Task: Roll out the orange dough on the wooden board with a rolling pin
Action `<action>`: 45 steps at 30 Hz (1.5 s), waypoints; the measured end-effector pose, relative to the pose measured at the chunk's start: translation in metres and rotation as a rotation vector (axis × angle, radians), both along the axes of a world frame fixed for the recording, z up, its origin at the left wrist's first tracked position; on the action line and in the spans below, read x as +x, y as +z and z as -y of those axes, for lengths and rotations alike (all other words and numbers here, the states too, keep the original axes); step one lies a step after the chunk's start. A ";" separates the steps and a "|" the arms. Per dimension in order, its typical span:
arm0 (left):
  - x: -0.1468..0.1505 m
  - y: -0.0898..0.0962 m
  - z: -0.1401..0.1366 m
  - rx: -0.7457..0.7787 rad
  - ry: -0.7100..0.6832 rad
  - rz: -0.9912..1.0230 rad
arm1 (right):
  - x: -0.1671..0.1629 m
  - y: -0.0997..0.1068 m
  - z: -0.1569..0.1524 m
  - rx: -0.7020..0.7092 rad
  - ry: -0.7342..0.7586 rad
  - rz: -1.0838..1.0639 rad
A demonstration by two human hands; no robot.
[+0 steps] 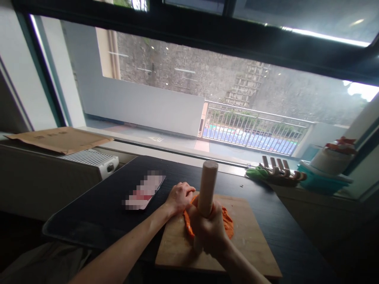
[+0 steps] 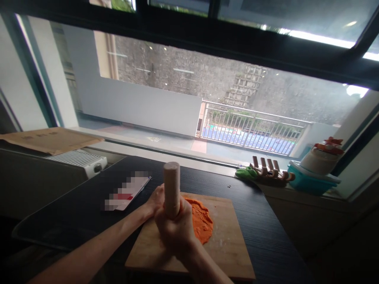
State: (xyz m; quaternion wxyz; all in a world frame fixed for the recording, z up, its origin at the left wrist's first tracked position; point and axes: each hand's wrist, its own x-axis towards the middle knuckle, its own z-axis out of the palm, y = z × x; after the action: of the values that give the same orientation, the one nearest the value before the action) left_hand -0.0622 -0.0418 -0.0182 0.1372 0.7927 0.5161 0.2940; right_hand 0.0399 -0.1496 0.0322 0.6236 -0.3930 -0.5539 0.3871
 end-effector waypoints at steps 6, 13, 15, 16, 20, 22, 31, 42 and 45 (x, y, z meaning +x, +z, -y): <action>-0.001 -0.002 -0.003 -0.008 -0.057 -0.060 | 0.004 0.011 -0.009 -0.029 -0.014 -0.125; -0.003 0.000 0.001 0.014 -0.048 -0.060 | -0.008 0.012 -0.017 0.014 -0.051 -0.143; -0.004 -0.002 -0.001 0.021 -0.058 -0.058 | -0.010 0.012 -0.022 0.008 -0.017 -0.107; -0.003 -0.004 -0.002 0.025 -0.050 -0.062 | -0.010 0.011 -0.025 0.006 -0.011 -0.096; -0.002 -0.010 -0.006 0.039 -0.028 -0.081 | 0.002 0.006 -0.041 -0.015 -0.091 -0.206; -0.001 -0.011 -0.007 0.038 -0.042 -0.071 | 0.016 0.003 -0.053 -0.053 -0.105 -0.201; -0.002 -0.008 -0.010 -0.002 -0.050 -0.059 | 0.087 -0.001 -0.095 -0.051 -0.227 -0.189; -0.004 -0.008 -0.010 0.001 -0.042 -0.072 | 0.037 -0.004 -0.119 0.024 -0.117 -0.076; -0.004 -0.008 -0.010 0.009 -0.041 -0.069 | 0.031 -0.006 -0.122 0.048 -0.156 -0.124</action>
State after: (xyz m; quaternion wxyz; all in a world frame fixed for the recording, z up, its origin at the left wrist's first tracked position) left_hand -0.0660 -0.0314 -0.0267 0.1216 0.8133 0.5029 0.2661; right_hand 0.0707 -0.0279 0.0266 0.6942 -0.3953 -0.4910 0.3475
